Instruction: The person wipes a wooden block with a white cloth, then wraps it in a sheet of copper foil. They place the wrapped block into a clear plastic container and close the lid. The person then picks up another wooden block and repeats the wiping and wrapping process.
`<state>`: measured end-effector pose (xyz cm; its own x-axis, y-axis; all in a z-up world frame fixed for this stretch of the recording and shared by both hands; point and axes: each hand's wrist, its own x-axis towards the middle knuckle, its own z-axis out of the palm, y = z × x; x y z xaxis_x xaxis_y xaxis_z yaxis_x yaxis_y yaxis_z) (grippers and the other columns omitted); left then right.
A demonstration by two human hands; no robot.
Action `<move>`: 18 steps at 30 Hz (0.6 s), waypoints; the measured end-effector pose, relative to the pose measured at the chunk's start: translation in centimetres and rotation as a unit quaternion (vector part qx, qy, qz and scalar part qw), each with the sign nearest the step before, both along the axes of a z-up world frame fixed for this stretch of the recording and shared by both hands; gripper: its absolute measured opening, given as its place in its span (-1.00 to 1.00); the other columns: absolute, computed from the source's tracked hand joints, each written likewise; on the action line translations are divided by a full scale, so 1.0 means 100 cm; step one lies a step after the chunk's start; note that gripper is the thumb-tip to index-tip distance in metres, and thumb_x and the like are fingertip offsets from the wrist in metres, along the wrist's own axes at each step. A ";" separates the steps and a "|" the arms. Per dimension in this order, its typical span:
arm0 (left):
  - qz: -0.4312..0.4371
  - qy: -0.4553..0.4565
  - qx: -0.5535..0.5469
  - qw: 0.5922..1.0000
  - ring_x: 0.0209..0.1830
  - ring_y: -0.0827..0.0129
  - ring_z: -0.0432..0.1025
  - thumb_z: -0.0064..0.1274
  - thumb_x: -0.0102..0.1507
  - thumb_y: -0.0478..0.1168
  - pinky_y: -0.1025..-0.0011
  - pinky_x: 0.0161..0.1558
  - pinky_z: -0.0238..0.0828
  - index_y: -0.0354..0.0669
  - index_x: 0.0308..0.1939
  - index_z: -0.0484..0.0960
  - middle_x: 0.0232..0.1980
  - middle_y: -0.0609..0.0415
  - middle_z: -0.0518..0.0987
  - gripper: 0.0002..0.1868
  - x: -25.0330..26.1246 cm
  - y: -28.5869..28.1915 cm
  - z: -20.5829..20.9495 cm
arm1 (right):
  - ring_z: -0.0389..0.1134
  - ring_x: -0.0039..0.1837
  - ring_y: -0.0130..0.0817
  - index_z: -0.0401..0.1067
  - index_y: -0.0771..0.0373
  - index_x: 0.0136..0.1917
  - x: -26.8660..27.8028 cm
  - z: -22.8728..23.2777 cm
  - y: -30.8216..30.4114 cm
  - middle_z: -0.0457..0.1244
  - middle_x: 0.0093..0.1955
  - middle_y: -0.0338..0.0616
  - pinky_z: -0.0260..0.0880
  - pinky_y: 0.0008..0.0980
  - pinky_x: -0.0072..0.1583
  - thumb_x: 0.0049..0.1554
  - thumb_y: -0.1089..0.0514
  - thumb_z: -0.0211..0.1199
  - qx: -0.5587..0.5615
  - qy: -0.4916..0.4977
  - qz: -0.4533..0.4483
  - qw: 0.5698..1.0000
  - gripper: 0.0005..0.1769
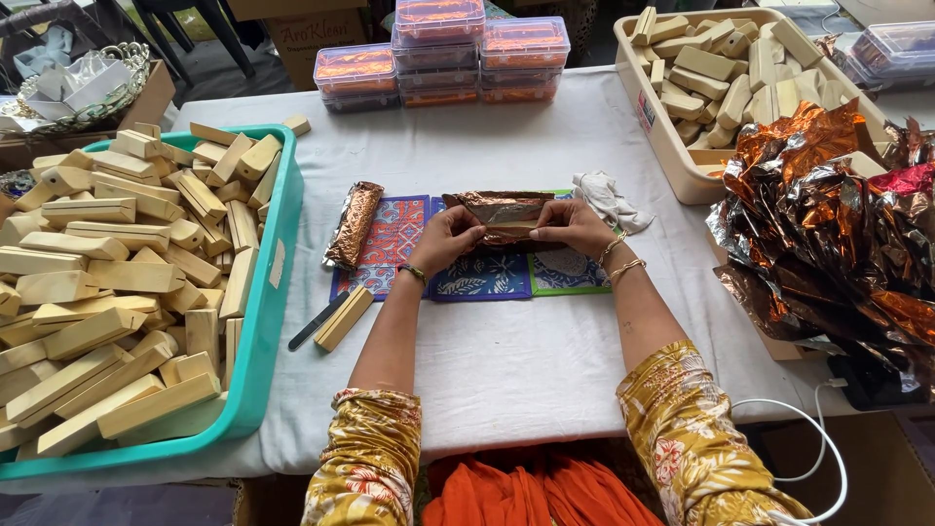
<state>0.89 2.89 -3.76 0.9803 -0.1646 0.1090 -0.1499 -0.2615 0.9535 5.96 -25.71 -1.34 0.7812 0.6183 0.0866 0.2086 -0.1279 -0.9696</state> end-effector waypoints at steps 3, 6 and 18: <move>0.014 0.000 -0.006 1.000 -0.37 0.60 0.47 0.20 0.28 -0.19 0.55 -0.35 0.46 -0.21 -0.19 0.58 -0.31 0.19 0.62 -0.83 0.002 -0.003 0.000 | 0.31 -0.17 -0.62 0.48 0.22 -0.26 0.002 -0.004 0.003 0.35 -0.26 -0.34 0.35 -0.58 -0.07 0.02 0.19 0.48 -0.002 -0.013 -0.015 1.000 -0.82; 0.065 -0.131 0.091 0.985 -0.26 0.41 0.54 0.24 0.24 -0.19 0.41 -0.23 0.52 -0.22 -0.18 0.61 -0.23 0.08 0.67 -0.80 -0.019 -0.011 0.029 | 0.30 -0.21 -0.61 0.48 0.23 -0.28 0.005 -0.005 0.009 0.35 -0.29 -0.32 0.34 -0.57 -0.10 0.00 0.26 0.44 -0.012 -0.008 -0.039 0.999 -0.87; 0.006 -0.379 0.497 0.781 0.18 0.23 0.50 0.29 0.11 -0.01 0.26 0.27 0.39 -0.18 0.13 0.58 0.14 0.00 0.62 -0.43 -0.033 -0.049 0.027 | 0.34 -0.21 -0.62 0.49 0.23 -0.26 0.004 -0.004 0.013 0.37 -0.27 -0.30 0.38 -0.60 -0.13 0.01 0.30 0.38 0.016 0.061 -0.069 0.996 -0.92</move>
